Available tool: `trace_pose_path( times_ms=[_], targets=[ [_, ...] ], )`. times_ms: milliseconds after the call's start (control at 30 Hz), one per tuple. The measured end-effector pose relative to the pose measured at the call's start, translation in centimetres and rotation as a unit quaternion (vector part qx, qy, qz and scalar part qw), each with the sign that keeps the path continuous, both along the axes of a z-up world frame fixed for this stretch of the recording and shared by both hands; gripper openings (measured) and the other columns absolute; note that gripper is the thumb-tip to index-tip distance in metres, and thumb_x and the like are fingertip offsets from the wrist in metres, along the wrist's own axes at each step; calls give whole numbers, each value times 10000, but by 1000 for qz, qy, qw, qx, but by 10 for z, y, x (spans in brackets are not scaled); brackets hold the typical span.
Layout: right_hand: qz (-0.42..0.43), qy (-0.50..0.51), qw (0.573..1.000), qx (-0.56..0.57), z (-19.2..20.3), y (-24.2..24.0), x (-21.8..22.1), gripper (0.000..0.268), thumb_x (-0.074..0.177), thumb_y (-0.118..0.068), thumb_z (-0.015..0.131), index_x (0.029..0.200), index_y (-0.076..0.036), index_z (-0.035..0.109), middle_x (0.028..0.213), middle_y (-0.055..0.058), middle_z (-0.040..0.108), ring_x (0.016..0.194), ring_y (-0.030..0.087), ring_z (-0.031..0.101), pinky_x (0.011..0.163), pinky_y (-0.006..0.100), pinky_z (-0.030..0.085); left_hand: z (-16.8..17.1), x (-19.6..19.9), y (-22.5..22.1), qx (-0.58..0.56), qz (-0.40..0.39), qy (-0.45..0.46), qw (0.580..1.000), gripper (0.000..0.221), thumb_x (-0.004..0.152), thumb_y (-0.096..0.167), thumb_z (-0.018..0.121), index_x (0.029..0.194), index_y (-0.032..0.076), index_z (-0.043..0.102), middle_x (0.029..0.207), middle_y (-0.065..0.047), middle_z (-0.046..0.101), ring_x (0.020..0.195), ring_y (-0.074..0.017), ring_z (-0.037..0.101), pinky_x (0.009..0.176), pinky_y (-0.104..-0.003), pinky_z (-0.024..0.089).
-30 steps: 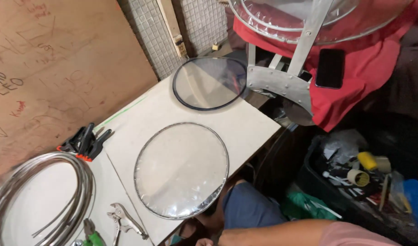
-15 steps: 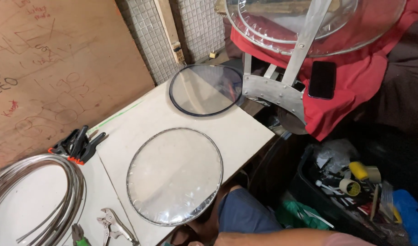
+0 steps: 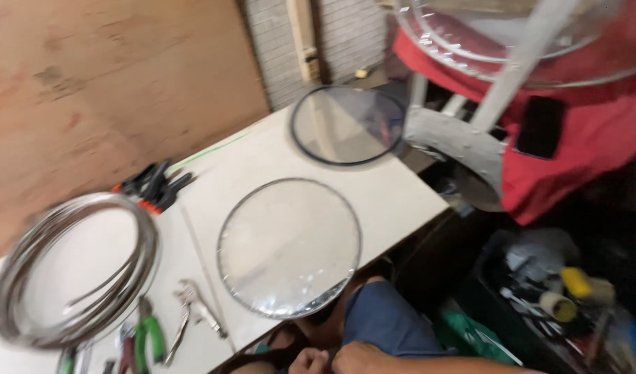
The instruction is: Assembling a drum head by crimping a metal hoop over a plastic membrane using pliers
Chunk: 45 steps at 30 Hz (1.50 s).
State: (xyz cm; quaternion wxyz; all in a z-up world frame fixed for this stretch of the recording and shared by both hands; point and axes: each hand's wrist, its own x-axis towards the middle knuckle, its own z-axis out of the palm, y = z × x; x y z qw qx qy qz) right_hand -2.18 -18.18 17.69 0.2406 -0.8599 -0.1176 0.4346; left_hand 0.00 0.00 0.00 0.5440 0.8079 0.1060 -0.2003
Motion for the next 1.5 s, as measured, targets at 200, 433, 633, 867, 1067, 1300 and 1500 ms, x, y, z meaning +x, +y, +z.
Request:
trace_pose_path(
  times_ms=[200,433,633,867,1067,1300,1500],
  targets=[
    [28,-133,990,23,-26,-8,-6,304,883,-329,552,942,-78,714,943,172,716,900,394,706,723,492,507,43,3,2,86,-10,-2,996,230,718,344,835,632,216,665,540,53,622,539,-101,540,577,-265,480],
    [-19,-98,994,45,-7,-4,-5,220,878,-287,585,751,-136,683,750,83,706,692,194,685,634,424,476,86,-9,-6,15,-106,36,994,122,802,261,639,802,206,748,769,55,775,747,-72,711,732,-237,554],
    [11,-130,990,59,-41,-10,-4,171,839,-262,579,737,-144,647,758,22,728,691,132,702,612,387,478,93,-10,-13,37,-131,58,989,163,889,289,562,820,201,680,807,27,717,805,-106,668,783,-269,519],
    [32,-171,983,64,-122,-28,3,187,862,-255,659,729,-153,576,783,26,680,716,151,694,629,373,481,74,-14,-23,16,-137,5,990,122,909,259,582,839,201,665,807,20,694,796,-112,635,784,-290,506],
    [-2,-226,967,114,-137,-37,-3,205,801,-279,727,723,-122,620,742,28,687,674,148,683,612,379,463,98,-22,-30,29,-135,2,990,159,879,210,521,843,195,675,842,7,724,832,-151,683,805,-302,524],
    [-11,-248,959,137,-148,-44,-4,175,710,-284,669,731,-125,601,761,27,683,708,179,691,638,384,477,133,-28,-31,57,-148,4,987,170,913,302,551,898,195,682,868,-13,720,846,-166,673,782,-317,502],
    [-58,-201,969,135,-111,-42,-10,170,650,-205,633,804,-196,705,772,-57,738,710,102,699,634,329,482,192,-34,-24,96,-221,-40,970,297,875,348,579,1064,149,691,1015,-65,738,957,-254,689,823,-370,499]
  ],
)
